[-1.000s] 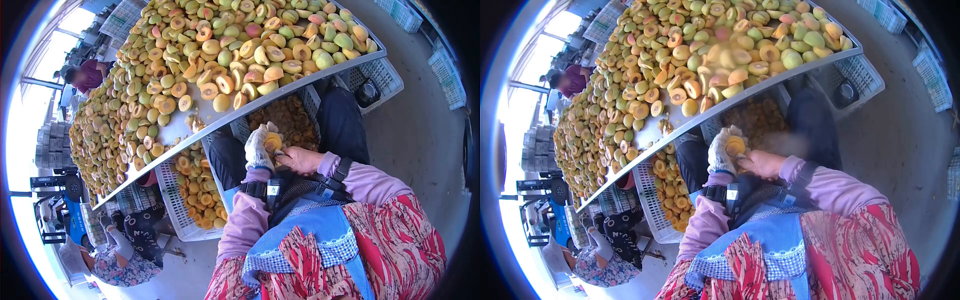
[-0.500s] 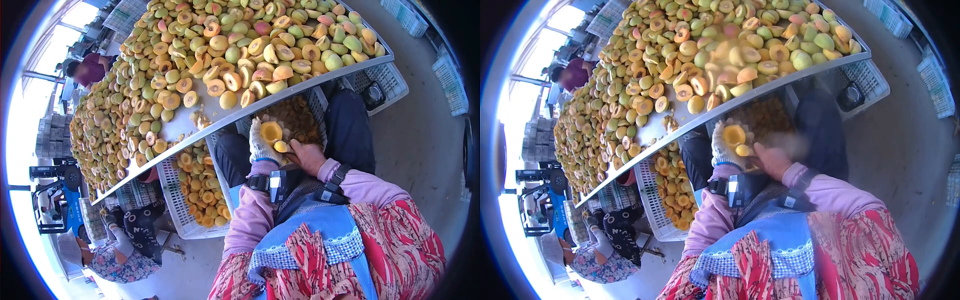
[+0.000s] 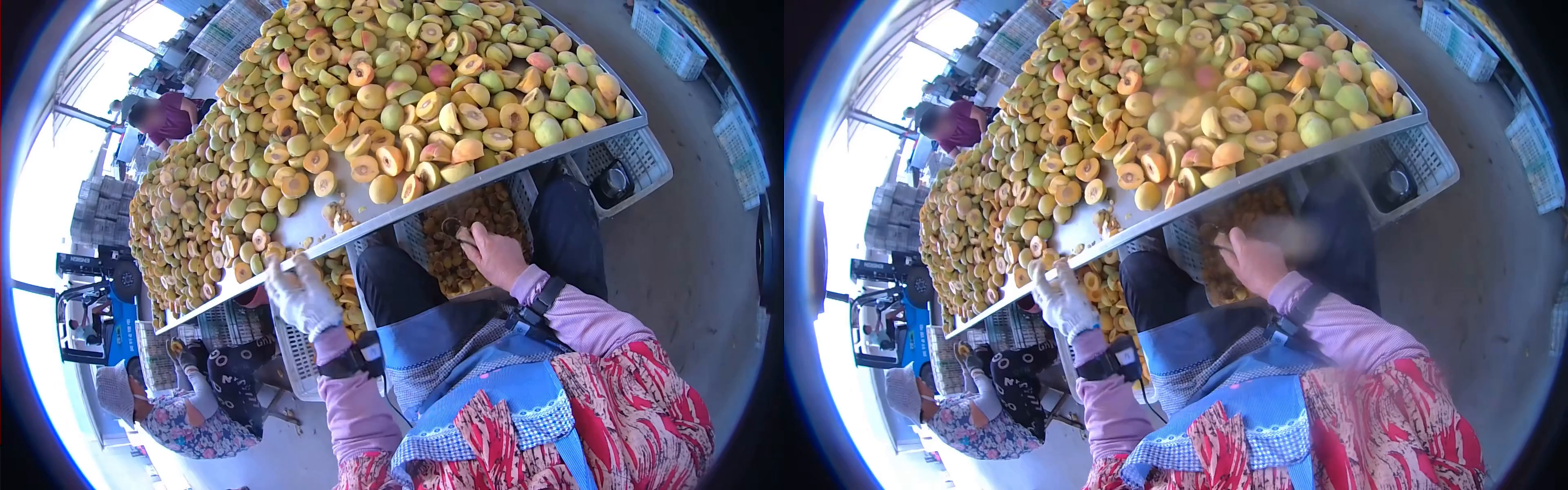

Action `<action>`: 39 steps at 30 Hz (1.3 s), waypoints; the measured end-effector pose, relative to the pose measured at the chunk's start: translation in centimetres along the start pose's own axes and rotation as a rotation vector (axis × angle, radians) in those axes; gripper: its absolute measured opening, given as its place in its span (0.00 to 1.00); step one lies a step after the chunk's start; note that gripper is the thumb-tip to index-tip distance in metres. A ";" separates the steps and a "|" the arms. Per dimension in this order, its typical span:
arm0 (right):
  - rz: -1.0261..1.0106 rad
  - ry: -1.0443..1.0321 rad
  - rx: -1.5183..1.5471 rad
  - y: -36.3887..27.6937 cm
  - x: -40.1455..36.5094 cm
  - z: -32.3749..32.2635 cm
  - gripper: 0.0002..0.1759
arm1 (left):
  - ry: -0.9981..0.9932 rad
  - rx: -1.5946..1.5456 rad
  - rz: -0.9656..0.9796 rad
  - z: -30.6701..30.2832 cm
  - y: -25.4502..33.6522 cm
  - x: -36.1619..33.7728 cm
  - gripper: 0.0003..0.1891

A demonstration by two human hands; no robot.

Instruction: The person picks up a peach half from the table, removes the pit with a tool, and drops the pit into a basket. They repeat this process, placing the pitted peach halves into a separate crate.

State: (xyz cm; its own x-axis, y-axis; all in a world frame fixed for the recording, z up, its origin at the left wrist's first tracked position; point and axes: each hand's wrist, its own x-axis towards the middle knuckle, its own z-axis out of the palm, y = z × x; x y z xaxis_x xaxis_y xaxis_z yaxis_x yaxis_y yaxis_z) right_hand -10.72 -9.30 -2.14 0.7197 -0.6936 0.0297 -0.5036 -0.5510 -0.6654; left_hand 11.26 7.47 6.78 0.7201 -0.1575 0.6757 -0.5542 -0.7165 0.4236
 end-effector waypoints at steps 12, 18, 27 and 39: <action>0.161 -0.114 0.363 2.3 -2.3 -0.4 0.15 | -0.591 -0.209 0.182 8.3 8.7 0.0 0.10; -0.045 -0.039 0.326 4.1 -1.5 3.3 0.13 | -0.900 0.161 0.200 15.1 7.9 2.4 0.14; -0.183 -0.074 0.353 3.9 -1.5 3.6 0.07 | -0.646 -1.637 -0.917 11.1 6.3 1.8 0.18; -0.099 -0.222 0.644 -4.2 -3.1 -0.9 0.17 | -0.770 -1.466 -1.108 3.8 9.0 -8.6 0.29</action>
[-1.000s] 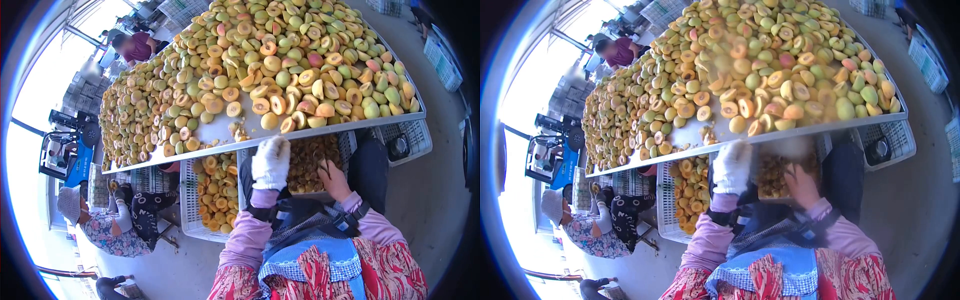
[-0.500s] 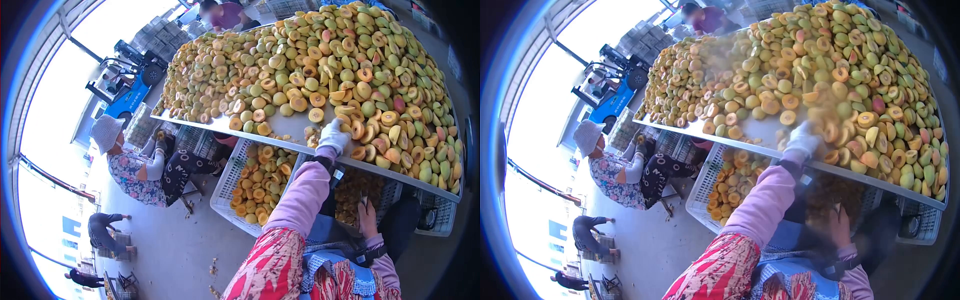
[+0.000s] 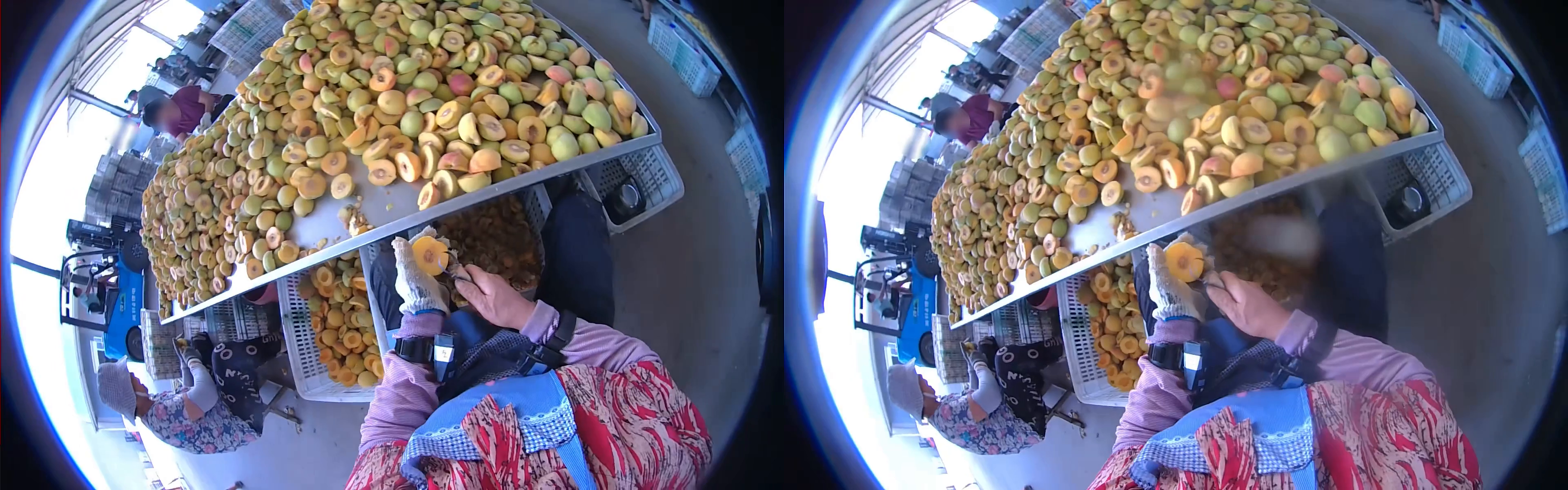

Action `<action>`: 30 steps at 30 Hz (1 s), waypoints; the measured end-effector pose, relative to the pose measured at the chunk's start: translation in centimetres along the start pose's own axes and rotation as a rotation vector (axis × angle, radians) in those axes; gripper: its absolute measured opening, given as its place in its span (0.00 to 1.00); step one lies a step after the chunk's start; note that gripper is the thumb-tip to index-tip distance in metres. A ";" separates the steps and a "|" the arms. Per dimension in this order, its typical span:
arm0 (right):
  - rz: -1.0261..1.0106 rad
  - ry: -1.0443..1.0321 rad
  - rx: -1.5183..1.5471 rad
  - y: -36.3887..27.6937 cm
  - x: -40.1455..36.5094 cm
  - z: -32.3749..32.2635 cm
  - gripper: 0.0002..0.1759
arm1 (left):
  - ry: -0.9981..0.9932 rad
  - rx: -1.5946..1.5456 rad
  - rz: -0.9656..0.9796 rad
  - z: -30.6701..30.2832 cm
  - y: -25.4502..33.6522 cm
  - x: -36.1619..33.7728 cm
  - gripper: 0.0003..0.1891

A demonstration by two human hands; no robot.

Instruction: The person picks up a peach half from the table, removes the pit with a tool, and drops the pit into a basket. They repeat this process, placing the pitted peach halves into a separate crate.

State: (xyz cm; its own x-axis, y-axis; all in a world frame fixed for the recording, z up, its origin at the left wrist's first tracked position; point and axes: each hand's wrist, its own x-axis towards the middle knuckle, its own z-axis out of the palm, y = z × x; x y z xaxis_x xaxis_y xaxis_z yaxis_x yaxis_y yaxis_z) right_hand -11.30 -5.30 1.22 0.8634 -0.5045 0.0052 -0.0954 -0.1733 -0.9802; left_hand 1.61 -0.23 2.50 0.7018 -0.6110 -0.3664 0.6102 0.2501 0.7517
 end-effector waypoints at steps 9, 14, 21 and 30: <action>0.086 0.052 -0.050 1.8 0.3 1.0 0.18 | 0.007 -0.023 0.013 -1.6 -4.4 1.5 0.27; 0.125 0.008 0.027 3.3 1.3 1.6 0.20 | 0.025 -0.079 0.021 -1.4 -4.2 1.8 0.20; 0.139 -0.176 0.052 2.7 2.5 0.1 0.22 | 0.047 -0.108 -0.265 -0.4 -1.6 1.7 0.21; 0.833 -0.663 0.924 2.1 1.4 -3.0 0.24 | -0.044 0.143 -0.338 -0.7 -2.6 1.9 0.17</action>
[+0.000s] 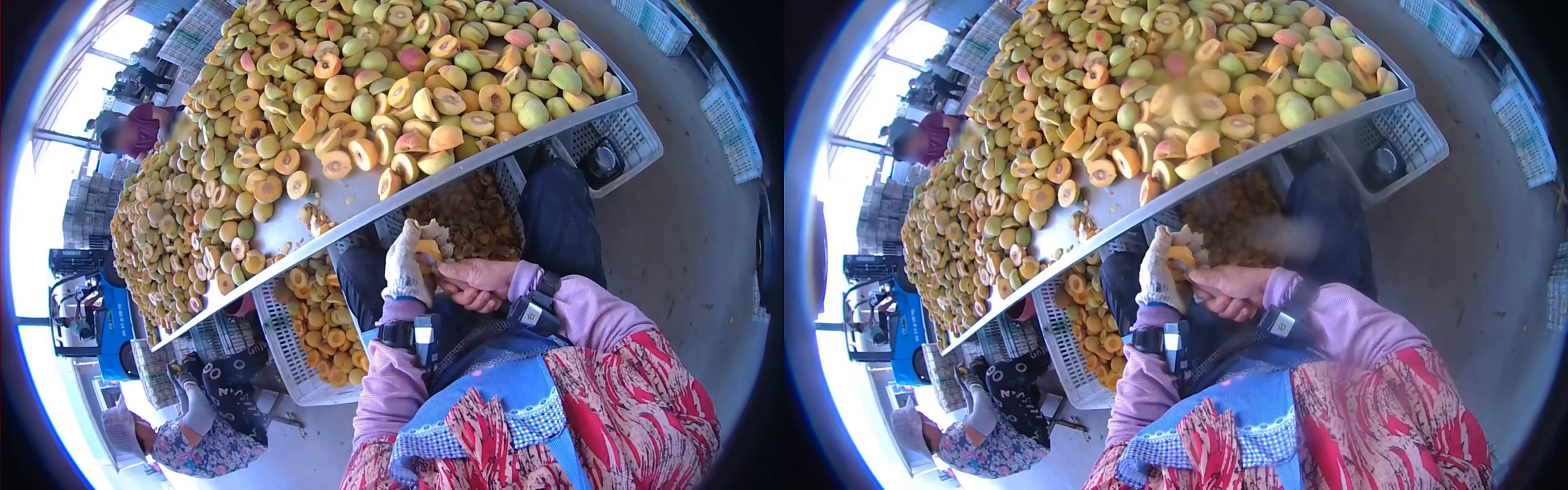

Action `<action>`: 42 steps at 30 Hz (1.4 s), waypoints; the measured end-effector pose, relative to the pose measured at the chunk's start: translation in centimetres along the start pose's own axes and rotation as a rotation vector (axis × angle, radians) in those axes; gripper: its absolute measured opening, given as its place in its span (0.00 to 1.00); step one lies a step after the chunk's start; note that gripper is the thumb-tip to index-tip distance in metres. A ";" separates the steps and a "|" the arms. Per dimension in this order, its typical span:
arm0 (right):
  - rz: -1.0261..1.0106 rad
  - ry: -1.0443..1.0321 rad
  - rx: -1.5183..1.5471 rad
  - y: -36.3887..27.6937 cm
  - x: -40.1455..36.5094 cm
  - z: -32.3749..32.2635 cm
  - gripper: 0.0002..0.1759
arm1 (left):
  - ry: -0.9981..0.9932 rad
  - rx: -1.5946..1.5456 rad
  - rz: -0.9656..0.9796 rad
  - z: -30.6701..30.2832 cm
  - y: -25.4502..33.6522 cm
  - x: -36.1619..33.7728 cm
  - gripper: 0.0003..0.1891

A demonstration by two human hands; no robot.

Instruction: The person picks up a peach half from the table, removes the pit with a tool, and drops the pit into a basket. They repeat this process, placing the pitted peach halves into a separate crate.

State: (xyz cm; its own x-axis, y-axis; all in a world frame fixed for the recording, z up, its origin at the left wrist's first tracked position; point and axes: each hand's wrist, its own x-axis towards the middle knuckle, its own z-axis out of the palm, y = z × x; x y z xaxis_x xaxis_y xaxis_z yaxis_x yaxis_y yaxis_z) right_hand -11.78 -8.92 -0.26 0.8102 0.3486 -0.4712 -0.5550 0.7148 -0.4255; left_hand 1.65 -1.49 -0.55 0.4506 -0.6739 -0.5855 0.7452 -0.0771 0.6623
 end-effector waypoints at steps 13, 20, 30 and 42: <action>-0.268 -0.515 0.332 1.6 -3.1 -2.5 0.23 | 0.000 0.270 0.312 6.1 -0.1 -1.5 0.18; -0.467 0.668 -0.354 1.4 -2.7 -1.0 0.12 | 0.998 1.754 0.946 -4.9 11.4 -2.4 0.21; -0.423 0.620 -0.455 1.5 0.4 -1.5 0.13 | 0.564 1.509 0.651 -0.1 14.1 12.9 0.30; -0.591 0.516 -0.484 0.2 0.3 1.4 0.15 | -0.042 -0.160 0.351 -0.7 8.5 1.0 0.15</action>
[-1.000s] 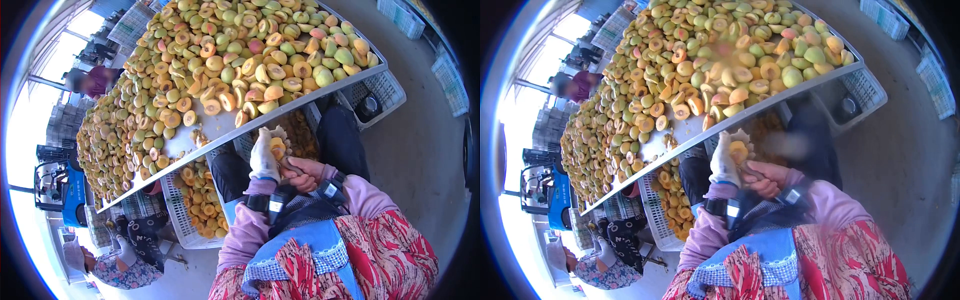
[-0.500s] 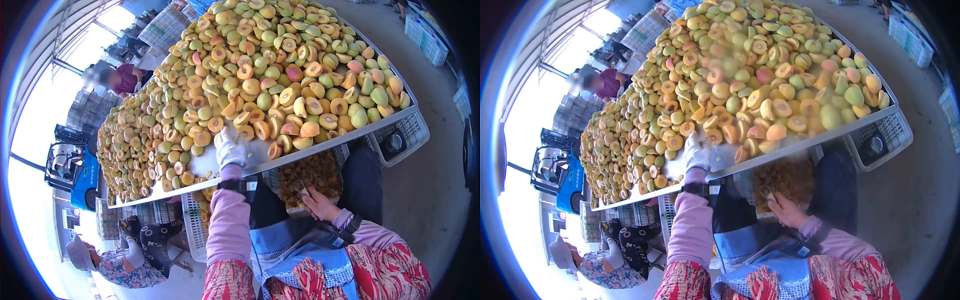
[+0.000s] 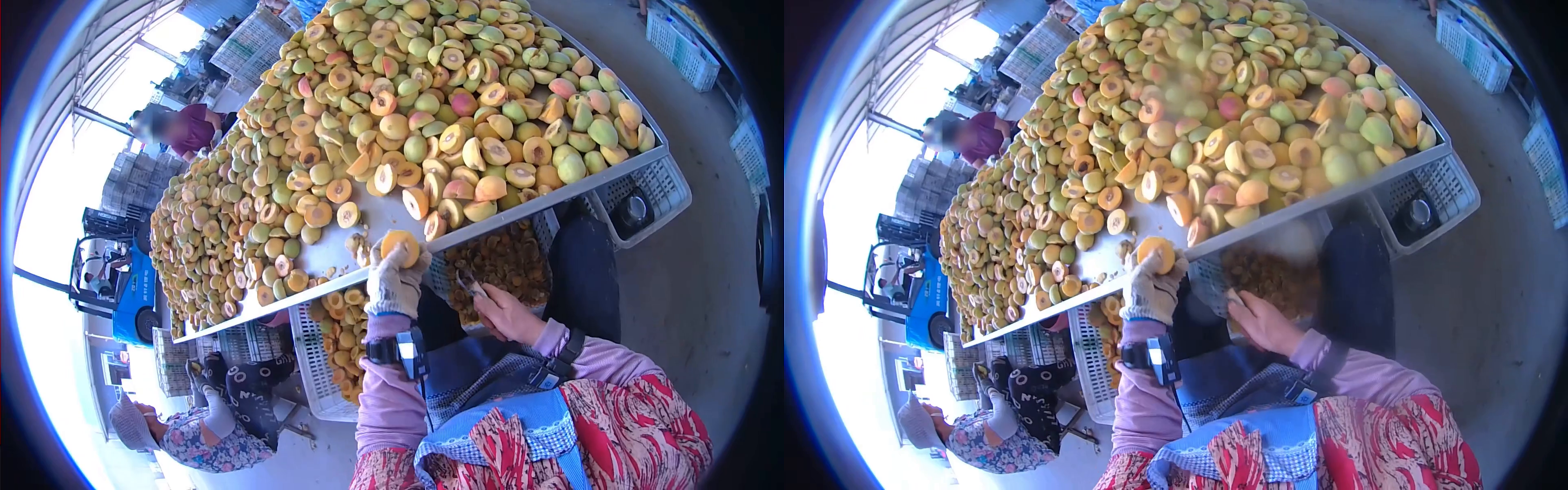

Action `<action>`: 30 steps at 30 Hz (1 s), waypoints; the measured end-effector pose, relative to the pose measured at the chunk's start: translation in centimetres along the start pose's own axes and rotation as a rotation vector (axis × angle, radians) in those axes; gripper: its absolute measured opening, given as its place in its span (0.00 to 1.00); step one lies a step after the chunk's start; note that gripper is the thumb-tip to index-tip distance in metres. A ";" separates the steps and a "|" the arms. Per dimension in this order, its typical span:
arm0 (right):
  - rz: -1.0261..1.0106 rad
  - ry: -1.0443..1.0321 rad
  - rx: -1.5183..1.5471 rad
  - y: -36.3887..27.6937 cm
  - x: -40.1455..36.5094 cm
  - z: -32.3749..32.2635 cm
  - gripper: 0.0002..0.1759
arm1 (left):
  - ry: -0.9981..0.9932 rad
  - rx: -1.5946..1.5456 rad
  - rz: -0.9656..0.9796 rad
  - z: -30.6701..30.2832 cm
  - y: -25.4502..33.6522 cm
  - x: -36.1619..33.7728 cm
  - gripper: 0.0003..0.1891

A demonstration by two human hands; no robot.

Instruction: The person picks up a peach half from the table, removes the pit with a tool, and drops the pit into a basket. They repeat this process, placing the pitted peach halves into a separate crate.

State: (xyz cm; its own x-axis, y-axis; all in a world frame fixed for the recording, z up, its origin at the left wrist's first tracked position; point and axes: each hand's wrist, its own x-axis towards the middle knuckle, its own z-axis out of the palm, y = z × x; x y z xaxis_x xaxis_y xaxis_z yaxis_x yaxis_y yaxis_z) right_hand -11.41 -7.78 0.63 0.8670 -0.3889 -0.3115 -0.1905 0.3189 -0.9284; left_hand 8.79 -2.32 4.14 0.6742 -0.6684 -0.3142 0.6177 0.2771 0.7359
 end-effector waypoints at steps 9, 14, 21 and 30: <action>-0.511 0.242 -0.155 -1.1 1.2 0.0 0.12 | -0.175 0.729 -0.120 2.1 -2.6 -7.6 0.22; 0.172 -0.054 0.197 -0.6 -0.2 1.8 0.15 | 0.117 0.037 -0.009 0.1 -7.3 -6.3 0.30; -0.259 0.124 -0.304 2.2 -0.6 1.5 0.18 | 0.124 -0.006 0.052 -0.4 -8.3 -5.7 0.30; -0.265 0.195 -0.468 2.1 -0.4 2.5 0.18 | 0.113 0.026 0.069 -1.2 -8.8 -5.2 0.30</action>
State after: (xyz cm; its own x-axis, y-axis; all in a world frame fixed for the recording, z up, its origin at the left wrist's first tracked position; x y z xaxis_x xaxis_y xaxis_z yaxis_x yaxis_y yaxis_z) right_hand -10.99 -4.77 -0.66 0.8205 -0.5698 -0.0463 -0.2005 -0.2110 -0.9567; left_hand 0.35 -0.51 -1.41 0.7567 -0.5661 -0.3269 0.5587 0.3004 0.7731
